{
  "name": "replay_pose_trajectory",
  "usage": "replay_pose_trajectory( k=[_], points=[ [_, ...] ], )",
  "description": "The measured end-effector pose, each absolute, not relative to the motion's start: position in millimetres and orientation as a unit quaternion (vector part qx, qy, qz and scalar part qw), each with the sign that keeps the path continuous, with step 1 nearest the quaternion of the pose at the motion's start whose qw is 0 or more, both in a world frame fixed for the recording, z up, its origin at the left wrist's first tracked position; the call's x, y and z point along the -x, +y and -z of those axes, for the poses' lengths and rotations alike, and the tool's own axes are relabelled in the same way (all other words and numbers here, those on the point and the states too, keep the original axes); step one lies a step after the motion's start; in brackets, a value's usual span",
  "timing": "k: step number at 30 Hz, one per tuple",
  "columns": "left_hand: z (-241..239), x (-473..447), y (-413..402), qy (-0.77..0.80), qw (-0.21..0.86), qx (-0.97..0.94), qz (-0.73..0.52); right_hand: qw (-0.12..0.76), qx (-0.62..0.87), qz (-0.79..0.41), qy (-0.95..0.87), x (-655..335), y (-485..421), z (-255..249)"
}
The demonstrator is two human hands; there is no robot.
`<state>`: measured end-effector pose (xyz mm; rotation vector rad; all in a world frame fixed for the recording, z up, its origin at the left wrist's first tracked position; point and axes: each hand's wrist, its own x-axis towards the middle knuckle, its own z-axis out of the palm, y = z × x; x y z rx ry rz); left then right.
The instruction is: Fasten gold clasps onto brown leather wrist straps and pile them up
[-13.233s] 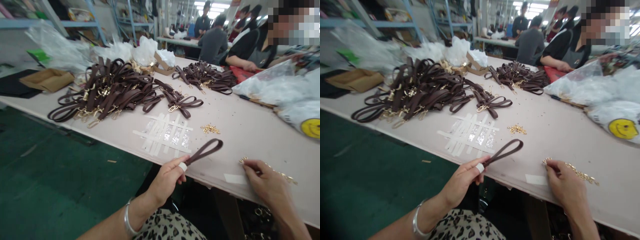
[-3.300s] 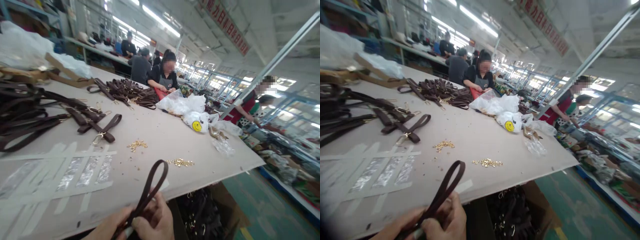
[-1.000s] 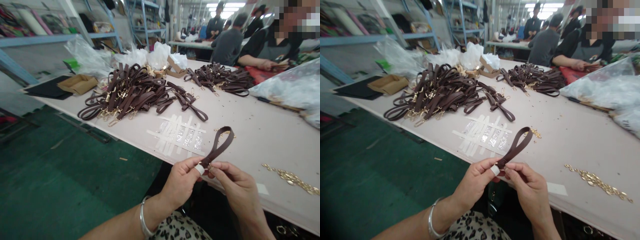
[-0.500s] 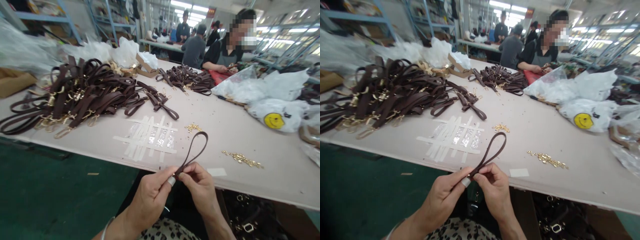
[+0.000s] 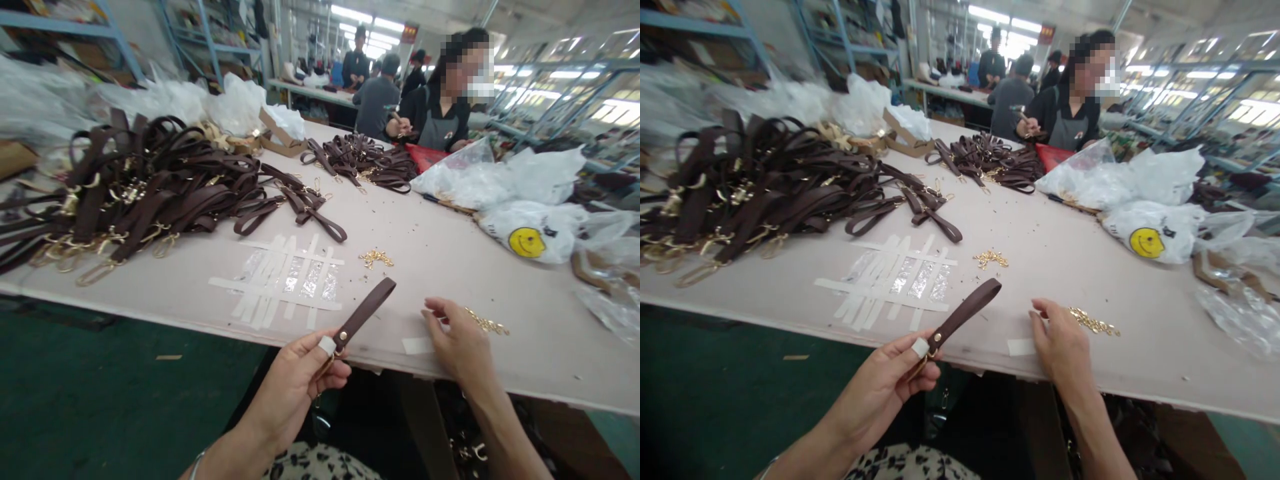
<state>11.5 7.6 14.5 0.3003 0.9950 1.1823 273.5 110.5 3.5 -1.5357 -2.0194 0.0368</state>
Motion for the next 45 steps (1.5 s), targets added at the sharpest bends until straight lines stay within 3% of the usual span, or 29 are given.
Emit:
replay_pose_trajectory(
  k=[3,7,13,16,19,22,25,33,39,45],
  points=[
    [-11.1,-7.1,6.3,0.455,0.714,-0.104,-0.522,0.192,0.551,0.095,-0.807,-304.9,136.2,1.4],
    [-7.1,-6.6,0.0,0.515,0.651,-0.187,-0.525,0.147,0.499,0.129,-0.844,-317.9,151.2,5.6],
    [-6.4,-0.7,-6.9,0.626,0.357,-0.532,-0.444,0.128,0.469,0.175,-0.856,-327.1,165.4,12.6],
    [-9.7,6.1,-6.3,0.632,0.263,-0.609,-0.401,0.15,0.508,0.126,-0.839,-320.4,160.5,8.3],
    [-13.4,8.9,-4.6,0.654,0.306,-0.575,-0.385,0.253,0.581,-0.036,-0.772,-296.2,134.8,-1.4],
    [-13.6,4.6,-1.9,0.635,0.448,-0.464,-0.424,0.396,0.572,-0.236,-0.678,-257.1,91.4,-10.9],
    [-11.2,-3.1,1.5,0.574,0.572,-0.342,-0.477,0.462,0.523,-0.331,-0.635,-216.0,50.6,-15.0],
    [-12.1,-10.0,2.5,0.538,0.605,-0.268,-0.522,0.567,0.479,-0.371,-0.559,-168.8,23.2,5.5],
    [-16.2,-13.8,-9.4,0.552,0.558,-0.368,-0.499,0.492,0.433,-0.278,-0.702,-170.8,24.2,9.6],
    [-21.4,-11.1,-20.0,0.563,0.443,-0.501,-0.485,0.471,0.427,-0.293,-0.714,-177.1,29.0,7.9]
  ],
)
